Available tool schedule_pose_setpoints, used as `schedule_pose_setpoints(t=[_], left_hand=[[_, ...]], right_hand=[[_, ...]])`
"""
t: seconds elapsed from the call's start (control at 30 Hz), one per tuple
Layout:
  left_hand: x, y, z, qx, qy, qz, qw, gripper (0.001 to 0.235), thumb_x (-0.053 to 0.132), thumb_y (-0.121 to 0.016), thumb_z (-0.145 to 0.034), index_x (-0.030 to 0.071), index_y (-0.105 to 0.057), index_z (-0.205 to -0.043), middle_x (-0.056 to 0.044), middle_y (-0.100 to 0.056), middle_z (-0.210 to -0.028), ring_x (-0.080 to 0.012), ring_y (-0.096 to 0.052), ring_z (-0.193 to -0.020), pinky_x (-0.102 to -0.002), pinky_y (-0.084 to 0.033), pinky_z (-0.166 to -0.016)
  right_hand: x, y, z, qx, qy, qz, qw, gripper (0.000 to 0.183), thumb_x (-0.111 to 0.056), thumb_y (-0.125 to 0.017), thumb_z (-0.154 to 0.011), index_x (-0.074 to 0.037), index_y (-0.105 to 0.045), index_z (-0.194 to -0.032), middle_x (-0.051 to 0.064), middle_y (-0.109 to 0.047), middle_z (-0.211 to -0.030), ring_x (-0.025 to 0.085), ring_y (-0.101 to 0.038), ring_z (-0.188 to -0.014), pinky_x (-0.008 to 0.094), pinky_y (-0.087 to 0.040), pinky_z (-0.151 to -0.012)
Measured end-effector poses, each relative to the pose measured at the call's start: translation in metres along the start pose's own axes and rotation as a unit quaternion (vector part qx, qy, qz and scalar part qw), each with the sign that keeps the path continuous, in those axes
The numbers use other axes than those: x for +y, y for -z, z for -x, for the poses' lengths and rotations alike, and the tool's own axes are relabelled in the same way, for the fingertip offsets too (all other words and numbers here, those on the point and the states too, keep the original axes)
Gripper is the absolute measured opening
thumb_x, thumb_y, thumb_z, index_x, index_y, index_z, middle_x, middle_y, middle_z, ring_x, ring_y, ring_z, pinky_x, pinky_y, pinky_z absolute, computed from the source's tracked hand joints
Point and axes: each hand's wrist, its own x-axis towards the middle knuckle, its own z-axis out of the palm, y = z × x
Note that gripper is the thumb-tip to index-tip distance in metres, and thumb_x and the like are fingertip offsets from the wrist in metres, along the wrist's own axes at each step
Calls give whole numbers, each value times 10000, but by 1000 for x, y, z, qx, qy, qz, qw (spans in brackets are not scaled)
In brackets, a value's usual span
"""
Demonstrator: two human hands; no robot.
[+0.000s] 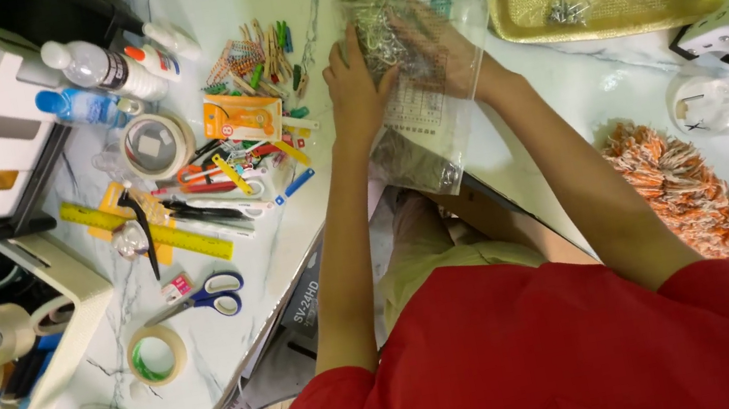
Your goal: Organizing and bagging various small stationery items such as metal rings, clips, and pins at a workspace.
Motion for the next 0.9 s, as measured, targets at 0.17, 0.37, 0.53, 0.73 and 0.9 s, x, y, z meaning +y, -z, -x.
schedule_pose_setpoints(t=[0.17,0.37,0.53,0.73,0.9], left_hand=[[-6,39,-8,-91,12,-10,996,1061,331,-847,-790,140,-216,-1622,-283,-395,-1506,-465,-459,-1254,-518,-424,-1073],[-36,49,-63,-72,-54,31,996,705,265,-877,-831,99,-503,-1405,-256,-392,-1483,-454,-390,-1337,-533,-350,-1089],[-38,61,-138,80,-108,145,980,398,85,-678,-993,85,-565,-1375,-164,-511,-1462,-366,-493,-1408,-464,-403,-1206],[-92,73,-231,199,-159,-88,963,528,-94,-571,-872,86,-594,-1368,-125,-512,-1522,-383,-463,-1420,-458,-388,-1183],[-120,64,-275,139,-187,-235,944,226,171,-744,-805,96,-708,-1014,-104,-651,-1092,-325,-556,-1193,-587,-361,-1092]], right_hand=[[22,34,46,-14,-93,-85,992,448,-365,-656,-1004,-135,-624,-1387,167,-608,-1398,333,-613,-1212,448,-504,-1047],[-28,101,24,84,-243,65,964,156,-139,-612,-1042,-55,-744,-1044,159,-760,-965,266,-727,-788,423,-617,-738],[-49,87,-68,269,29,81,959,174,-43,-729,-948,-78,-700,-1116,129,-720,-1130,283,-691,-1064,414,-576,-935],[-51,47,-163,267,139,121,946,426,-30,-773,-827,-36,-675,-1241,118,-639,-1292,300,-610,-1216,453,-434,-1123],[-9,-5,-198,252,30,245,936,626,-185,-738,-739,59,-658,-1310,183,-654,-1147,316,-623,-1008,506,-425,-1036]])
